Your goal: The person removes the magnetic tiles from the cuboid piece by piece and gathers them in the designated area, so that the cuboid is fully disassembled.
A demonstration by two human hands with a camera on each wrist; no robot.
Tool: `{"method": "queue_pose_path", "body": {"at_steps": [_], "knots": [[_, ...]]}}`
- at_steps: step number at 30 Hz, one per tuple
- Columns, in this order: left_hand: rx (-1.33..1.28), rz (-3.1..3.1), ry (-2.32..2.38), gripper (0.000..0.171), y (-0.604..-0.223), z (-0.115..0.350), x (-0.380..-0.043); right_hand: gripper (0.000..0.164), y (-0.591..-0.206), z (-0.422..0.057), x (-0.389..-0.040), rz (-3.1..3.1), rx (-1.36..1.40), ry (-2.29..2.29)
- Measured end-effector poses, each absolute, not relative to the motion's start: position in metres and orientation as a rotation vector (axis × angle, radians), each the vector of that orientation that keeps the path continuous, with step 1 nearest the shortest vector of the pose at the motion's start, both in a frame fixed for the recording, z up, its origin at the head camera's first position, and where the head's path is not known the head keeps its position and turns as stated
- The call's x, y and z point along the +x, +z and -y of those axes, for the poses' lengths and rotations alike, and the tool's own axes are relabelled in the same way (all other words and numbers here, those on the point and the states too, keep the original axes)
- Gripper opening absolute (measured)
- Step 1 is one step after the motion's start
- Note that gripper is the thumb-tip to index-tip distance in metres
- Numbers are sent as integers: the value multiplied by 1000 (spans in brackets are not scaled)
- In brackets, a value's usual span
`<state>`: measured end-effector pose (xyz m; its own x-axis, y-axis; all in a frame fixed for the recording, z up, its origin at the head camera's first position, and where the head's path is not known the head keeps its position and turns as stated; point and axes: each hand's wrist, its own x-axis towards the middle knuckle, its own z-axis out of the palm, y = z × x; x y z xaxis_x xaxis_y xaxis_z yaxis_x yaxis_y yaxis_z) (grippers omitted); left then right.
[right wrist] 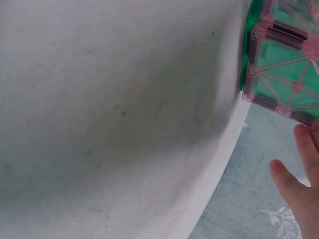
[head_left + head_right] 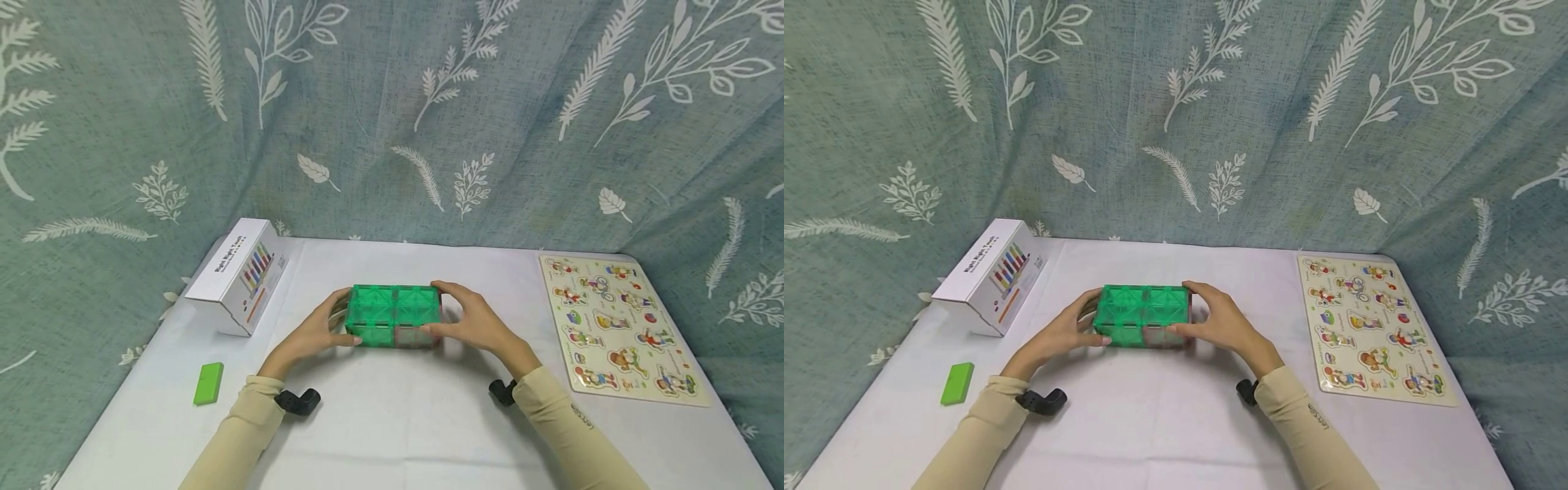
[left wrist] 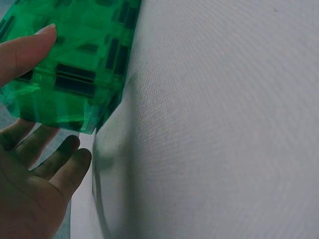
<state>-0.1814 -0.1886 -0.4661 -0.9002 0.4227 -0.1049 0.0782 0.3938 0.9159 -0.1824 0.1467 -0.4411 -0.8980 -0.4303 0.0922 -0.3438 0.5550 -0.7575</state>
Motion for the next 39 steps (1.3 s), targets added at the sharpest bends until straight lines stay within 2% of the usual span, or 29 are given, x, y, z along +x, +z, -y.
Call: {"method": "queue_pose_path", "body": {"at_steps": [10, 39], "knots": [[393, -2300, 1545, 108, -464, 186, -182, 85, -445, -146, -183, -2721, -680, -1268], [375, -2305, 1522, 108, -461, 188, -183, 81, -447, -144, -183, -2802, -716, -1267]]}}
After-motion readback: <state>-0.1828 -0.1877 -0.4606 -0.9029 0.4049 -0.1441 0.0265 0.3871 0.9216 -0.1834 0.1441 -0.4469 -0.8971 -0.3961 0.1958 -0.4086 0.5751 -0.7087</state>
